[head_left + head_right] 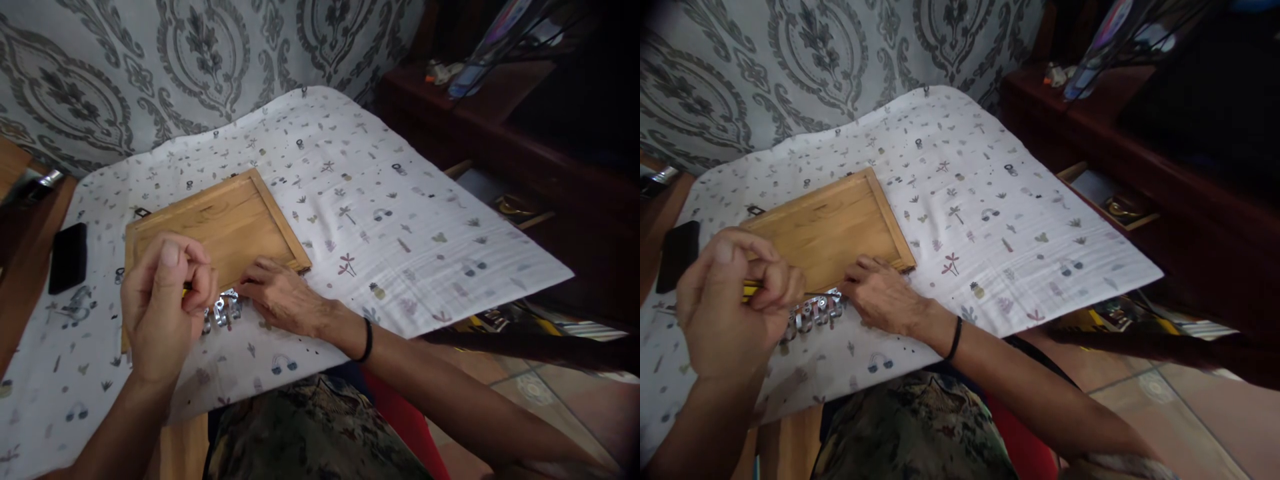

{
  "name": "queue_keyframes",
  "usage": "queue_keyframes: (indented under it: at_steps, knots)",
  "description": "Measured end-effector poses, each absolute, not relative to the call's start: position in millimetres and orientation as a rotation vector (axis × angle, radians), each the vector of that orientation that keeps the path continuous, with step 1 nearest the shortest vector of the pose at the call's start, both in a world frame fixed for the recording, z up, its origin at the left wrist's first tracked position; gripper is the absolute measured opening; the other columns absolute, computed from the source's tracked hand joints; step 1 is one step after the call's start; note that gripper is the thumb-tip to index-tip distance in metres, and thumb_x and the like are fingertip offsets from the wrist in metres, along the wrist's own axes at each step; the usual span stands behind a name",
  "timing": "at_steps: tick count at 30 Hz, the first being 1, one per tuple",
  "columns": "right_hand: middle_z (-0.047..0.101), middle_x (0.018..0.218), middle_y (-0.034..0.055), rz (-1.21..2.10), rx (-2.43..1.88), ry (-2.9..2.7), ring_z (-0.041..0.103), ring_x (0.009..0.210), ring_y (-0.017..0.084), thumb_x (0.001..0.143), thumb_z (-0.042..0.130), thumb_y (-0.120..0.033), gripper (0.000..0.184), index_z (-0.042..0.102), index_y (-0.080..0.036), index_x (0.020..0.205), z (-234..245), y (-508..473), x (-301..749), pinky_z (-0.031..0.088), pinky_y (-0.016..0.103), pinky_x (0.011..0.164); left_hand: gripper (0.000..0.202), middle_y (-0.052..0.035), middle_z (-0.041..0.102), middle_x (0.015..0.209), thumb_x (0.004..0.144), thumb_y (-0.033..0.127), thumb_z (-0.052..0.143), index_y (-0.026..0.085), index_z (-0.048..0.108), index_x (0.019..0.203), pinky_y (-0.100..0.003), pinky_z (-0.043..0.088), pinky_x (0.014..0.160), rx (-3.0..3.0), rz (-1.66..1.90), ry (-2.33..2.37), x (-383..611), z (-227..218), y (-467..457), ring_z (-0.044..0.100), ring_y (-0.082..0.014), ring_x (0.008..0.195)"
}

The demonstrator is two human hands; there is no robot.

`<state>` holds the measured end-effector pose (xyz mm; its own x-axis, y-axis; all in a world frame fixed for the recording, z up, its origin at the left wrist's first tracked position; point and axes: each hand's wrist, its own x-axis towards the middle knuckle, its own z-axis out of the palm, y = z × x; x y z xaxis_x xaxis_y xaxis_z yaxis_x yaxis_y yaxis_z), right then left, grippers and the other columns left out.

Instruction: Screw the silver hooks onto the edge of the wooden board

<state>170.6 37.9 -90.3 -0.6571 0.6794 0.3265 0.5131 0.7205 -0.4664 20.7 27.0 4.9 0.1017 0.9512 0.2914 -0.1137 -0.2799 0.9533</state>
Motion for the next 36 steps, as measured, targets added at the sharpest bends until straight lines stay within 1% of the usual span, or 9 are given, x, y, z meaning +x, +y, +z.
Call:
queue_keyframes:
  at_steps: [7, 17, 22, 27, 29, 31, 34, 36]
  knots:
    - [0.068, 0.11, 0.0128, 0.445, -0.917, -2.459, 0.052, 0.102, 0.025, 0.094, 0.061, -0.007, 0.023, 0.074, -0.011, 0.113, -92, 39, 170, 0.046, 0.039, 0.095, 0.027, 0.0075, 0.025, 0.045, 0.1, 0.037, 0.061, 0.022, 0.066, 0.078, -0.028, 0.013, 0.041, 1.386, 1.289, 0.877, 18, 7, 33, 0.014, -0.0083, 0.038]
    - [0.067, 0.11, 0.0133, 0.445, -0.932, -2.479, 0.053, 0.103, 0.026, 0.092, 0.061, -0.004, 0.023, 0.074, -0.011, 0.111, -89, 38, 170, 0.046, 0.039, 0.098, 0.024, 0.0085, 0.022, 0.045, 0.098, 0.03, 0.06, 0.021, 0.066, 0.077, -0.025, 0.013, 0.042, 1.311, 1.238, 0.818, 11, 8, 44, 0.008, -0.0069, 0.04]
    - [0.067, 0.111, 0.0121, 0.433, -0.941, -2.49, 0.053, 0.103, 0.026, 0.091, 0.061, -0.004, 0.025, 0.074, -0.012, 0.112, -89, 39, 170, 0.046, 0.039, 0.099, 0.02, 0.0087, 0.021, 0.047, 0.098, 0.028, 0.061, 0.02, 0.068, 0.081, -0.024, 0.014, 0.042, 1.344, 1.115, 0.774, 8, 9, 45, 0.01, -0.0061, 0.04]
    - [0.067, 0.107, 0.0129, 0.434, -0.927, -2.472, 0.053, 0.104, 0.026, 0.094, 0.061, -0.007, 0.023, 0.074, -0.011, 0.113, -90, 38, 170, 0.047, 0.041, 0.098, 0.019, 0.0092, 0.022, 0.046, 0.092, 0.035, 0.072, 0.02, 0.071, 0.081, -0.023, 0.014, 0.04, 1.344, 1.002, 0.76, 10, 11, 53, 0.013, -0.005, 0.037]
    - [0.067, 0.107, 0.0131, 0.443, -0.927, -2.466, 0.054, 0.104, 0.026, 0.094, 0.06, -0.006, 0.024, 0.074, -0.011, 0.114, -91, 38, 170, 0.048, 0.041, 0.097, 0.02, 0.0095, 0.022, 0.045, 0.09, 0.034, 0.073, 0.019, 0.07, 0.078, -0.023, 0.013, 0.04, 1.318, 1.043, 0.785, 11, 10, 57, 0.011, -0.0048, 0.037]
    - [0.067, 0.111, 0.0134, 0.445, -0.926, -2.464, 0.054, 0.106, 0.026, 0.095, 0.06, -0.006, 0.025, 0.074, -0.011, 0.115, -90, 38, 170, 0.048, 0.042, 0.098, 0.019, 0.0093, 0.023, 0.045, 0.091, 0.029, 0.07, 0.019, 0.067, 0.075, -0.022, 0.013, 0.04, 1.289, 1.145, 0.835, 14, 10, 60, 0.01, -0.0049, 0.039]
    - [0.068, 0.113, 0.014, 0.447, -0.926, -2.475, 0.053, 0.105, 0.026, 0.095, 0.06, -0.006, 0.025, 0.074, -0.01, 0.115, -89, 39, 170, 0.048, 0.042, 0.097, 0.02, 0.0084, 0.026, 0.044, 0.093, 0.023, 0.063, 0.019, 0.065, 0.074, -0.023, 0.015, 0.04, 1.282, 1.245, 0.904, 17, 10, 58, 0.011, -0.0056, 0.039]
    - [0.068, 0.113, 0.0142, 0.449, -0.927, -2.488, 0.053, 0.104, 0.026, 0.093, 0.061, -0.005, 0.024, 0.074, -0.009, 0.113, -88, 39, 170, 0.048, 0.041, 0.097, 0.02, 0.008, 0.026, 0.044, 0.094, 0.024, 0.063, 0.02, 0.066, 0.074, -0.023, 0.016, 0.04, 1.309, 1.243, 0.907, 18, 10, 53, 0.013, -0.0059, 0.039]
